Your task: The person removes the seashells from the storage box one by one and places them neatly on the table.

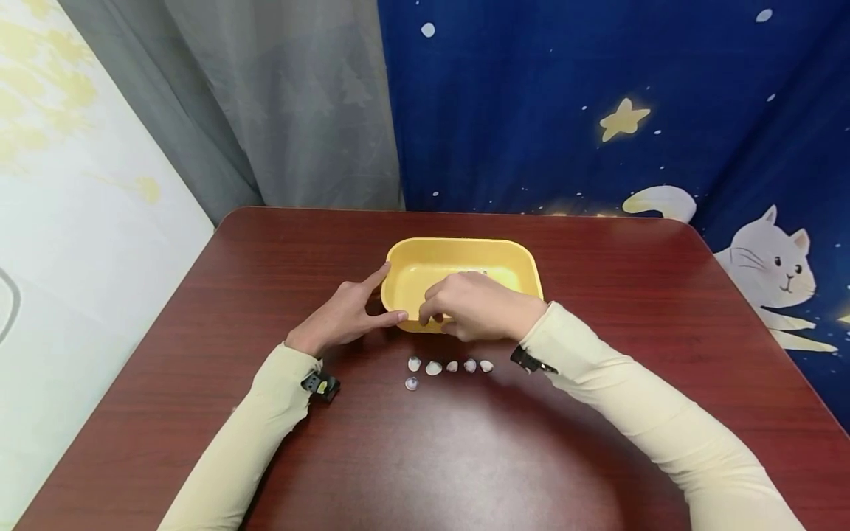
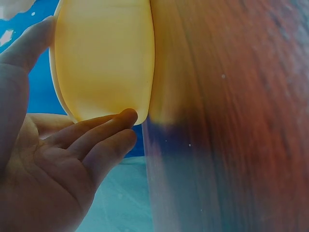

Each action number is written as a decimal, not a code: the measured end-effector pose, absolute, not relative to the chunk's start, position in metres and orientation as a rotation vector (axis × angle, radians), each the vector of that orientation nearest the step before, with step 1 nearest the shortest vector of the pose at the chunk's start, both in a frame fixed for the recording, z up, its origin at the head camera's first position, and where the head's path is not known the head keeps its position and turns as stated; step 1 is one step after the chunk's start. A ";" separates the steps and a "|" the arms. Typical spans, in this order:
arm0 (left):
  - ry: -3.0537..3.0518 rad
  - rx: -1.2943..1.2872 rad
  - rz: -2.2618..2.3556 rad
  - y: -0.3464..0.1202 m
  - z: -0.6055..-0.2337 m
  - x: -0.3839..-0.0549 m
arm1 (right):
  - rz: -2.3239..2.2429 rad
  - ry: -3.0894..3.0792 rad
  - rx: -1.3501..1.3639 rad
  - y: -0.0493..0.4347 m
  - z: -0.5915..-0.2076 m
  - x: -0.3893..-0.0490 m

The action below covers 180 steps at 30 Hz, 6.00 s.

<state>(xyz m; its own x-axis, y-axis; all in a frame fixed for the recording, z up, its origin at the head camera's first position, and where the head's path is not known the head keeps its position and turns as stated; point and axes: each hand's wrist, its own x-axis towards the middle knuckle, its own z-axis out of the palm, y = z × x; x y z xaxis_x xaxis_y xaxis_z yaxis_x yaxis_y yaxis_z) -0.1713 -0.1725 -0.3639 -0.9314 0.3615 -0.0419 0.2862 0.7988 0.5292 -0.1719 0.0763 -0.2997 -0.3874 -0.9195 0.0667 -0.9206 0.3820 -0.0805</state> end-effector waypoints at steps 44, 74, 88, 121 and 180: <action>2.839 0.498 0.784 -0.173 -0.368 -0.173 | 0.042 -3.149 1.250 0.081 -0.329 -0.288; 2.843 0.507 0.786 -0.173 -0.367 -0.173 | 0.053 -3.060 1.243 0.085 -0.350 -0.289; 2.841 0.491 0.792 -0.173 -0.368 -0.172 | 0.220 -3.035 1.318 0.085 -0.332 -0.285; 2.837 0.477 0.813 -0.172 -0.368 -0.170 | 0.351 -2.805 1.500 0.101 -0.293 -0.233; 2.830 0.503 0.866 -0.174 -0.370 -0.171 | 0.306 -2.592 1.877 0.078 -0.348 -0.145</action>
<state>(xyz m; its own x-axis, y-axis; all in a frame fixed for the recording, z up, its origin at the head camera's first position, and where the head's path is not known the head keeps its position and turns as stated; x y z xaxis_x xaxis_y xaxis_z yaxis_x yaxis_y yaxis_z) -0.1713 -0.1741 -0.3695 -0.9344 0.3546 -0.0344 0.2746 0.7784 0.5645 -0.1449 0.0783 -0.3482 -0.3164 -0.9472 0.0515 -0.9332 0.3010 -0.1965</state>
